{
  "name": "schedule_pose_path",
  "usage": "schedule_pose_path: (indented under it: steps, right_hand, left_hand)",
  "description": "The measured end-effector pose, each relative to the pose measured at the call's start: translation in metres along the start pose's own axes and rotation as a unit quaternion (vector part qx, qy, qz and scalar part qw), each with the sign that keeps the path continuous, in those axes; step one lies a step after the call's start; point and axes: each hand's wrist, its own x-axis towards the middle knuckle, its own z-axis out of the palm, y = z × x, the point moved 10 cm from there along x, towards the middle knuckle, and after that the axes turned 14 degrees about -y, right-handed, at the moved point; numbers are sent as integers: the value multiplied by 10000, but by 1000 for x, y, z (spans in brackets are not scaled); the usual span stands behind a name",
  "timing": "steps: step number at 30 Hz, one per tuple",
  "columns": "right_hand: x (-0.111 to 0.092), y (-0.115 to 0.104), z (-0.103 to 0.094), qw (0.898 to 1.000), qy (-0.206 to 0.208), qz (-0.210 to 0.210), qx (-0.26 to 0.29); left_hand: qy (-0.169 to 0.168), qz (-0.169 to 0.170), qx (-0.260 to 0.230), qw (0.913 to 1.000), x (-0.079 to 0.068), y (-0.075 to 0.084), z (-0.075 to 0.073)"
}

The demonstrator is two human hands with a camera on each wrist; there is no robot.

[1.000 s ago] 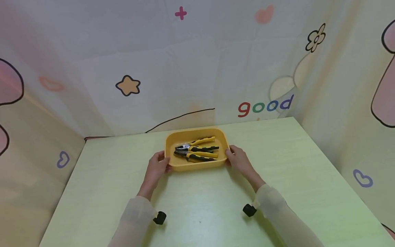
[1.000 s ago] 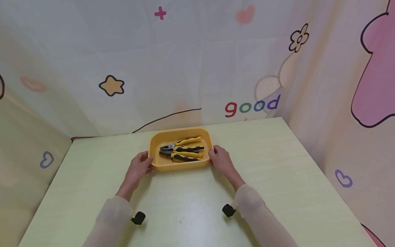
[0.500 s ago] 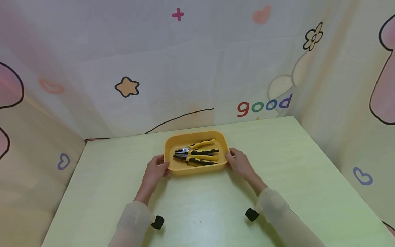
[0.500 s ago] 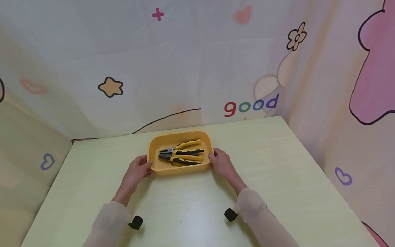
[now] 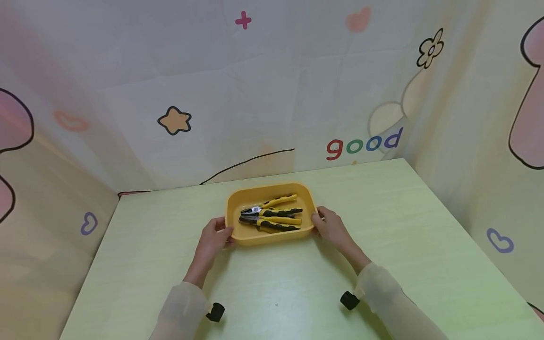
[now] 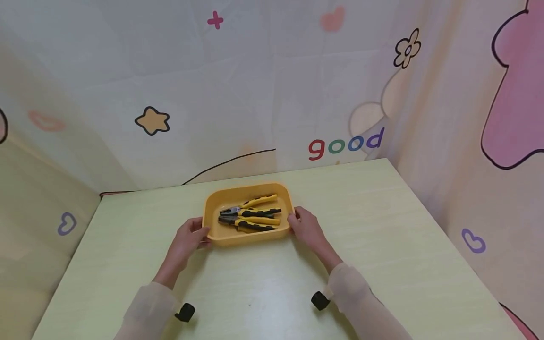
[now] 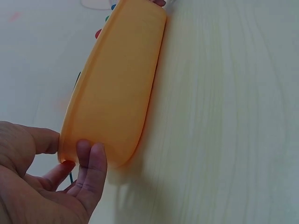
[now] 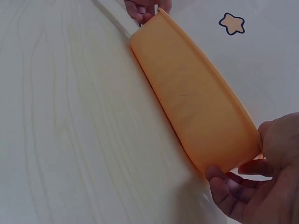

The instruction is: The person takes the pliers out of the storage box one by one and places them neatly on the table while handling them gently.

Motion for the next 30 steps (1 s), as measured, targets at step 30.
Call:
schedule_pose_path:
  steps: [30]
  right_hand:
    - [-24,-6,5,9994,-151,-115,-273]
  left_hand:
    - [-109,11,-15,9999,-23,-7,7]
